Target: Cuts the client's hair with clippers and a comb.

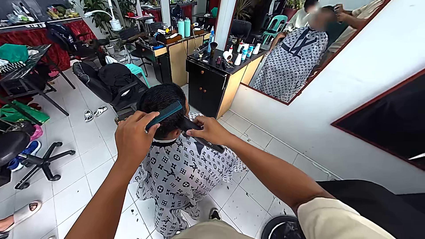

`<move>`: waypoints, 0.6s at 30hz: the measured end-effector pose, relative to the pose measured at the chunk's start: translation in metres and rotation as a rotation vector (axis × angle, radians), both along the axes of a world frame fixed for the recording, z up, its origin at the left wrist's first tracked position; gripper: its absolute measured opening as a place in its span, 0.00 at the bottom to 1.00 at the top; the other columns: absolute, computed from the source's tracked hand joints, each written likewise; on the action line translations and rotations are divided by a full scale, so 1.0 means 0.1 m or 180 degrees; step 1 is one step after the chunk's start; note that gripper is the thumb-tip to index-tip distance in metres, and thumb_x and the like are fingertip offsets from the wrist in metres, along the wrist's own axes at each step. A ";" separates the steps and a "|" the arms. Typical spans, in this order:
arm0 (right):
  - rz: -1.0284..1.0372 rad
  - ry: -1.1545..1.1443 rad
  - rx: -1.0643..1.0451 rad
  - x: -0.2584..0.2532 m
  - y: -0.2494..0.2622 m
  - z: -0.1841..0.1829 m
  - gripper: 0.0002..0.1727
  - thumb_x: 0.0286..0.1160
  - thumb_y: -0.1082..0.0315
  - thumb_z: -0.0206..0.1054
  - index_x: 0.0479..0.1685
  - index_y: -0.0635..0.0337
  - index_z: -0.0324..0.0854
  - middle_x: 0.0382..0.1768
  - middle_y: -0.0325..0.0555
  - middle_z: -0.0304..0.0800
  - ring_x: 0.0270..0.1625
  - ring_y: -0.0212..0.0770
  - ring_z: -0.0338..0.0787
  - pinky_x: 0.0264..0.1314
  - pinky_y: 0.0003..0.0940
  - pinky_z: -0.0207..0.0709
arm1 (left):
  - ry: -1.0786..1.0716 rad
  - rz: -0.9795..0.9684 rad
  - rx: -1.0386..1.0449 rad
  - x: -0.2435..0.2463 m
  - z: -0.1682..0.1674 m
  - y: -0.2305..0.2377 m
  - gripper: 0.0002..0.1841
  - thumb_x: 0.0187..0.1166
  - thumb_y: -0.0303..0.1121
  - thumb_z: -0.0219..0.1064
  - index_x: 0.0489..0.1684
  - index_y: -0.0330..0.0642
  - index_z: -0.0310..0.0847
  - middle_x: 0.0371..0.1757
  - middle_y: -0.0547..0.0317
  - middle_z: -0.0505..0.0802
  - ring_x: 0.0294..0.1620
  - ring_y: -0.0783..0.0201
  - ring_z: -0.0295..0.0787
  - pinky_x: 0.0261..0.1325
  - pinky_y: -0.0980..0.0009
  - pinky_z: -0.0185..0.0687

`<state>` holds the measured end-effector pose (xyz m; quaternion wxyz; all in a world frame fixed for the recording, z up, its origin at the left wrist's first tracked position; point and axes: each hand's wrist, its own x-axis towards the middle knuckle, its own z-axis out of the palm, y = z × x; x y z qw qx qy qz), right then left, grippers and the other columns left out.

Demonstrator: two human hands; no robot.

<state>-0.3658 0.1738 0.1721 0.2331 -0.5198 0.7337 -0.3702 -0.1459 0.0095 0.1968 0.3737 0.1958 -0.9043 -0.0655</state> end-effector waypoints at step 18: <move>0.0099 -0.0338 -0.0229 0.05 -0.01 0.02 0.20 0.78 0.53 0.73 0.53 0.62 0.83 0.34 0.46 0.91 0.31 0.34 0.89 0.38 0.32 0.86 | -0.0088 -0.0057 0.0025 -0.01 0.06 0.02 0.15 0.75 0.32 0.77 0.60 0.49 0.92 0.52 0.47 0.93 0.49 0.44 0.91 0.47 0.40 0.80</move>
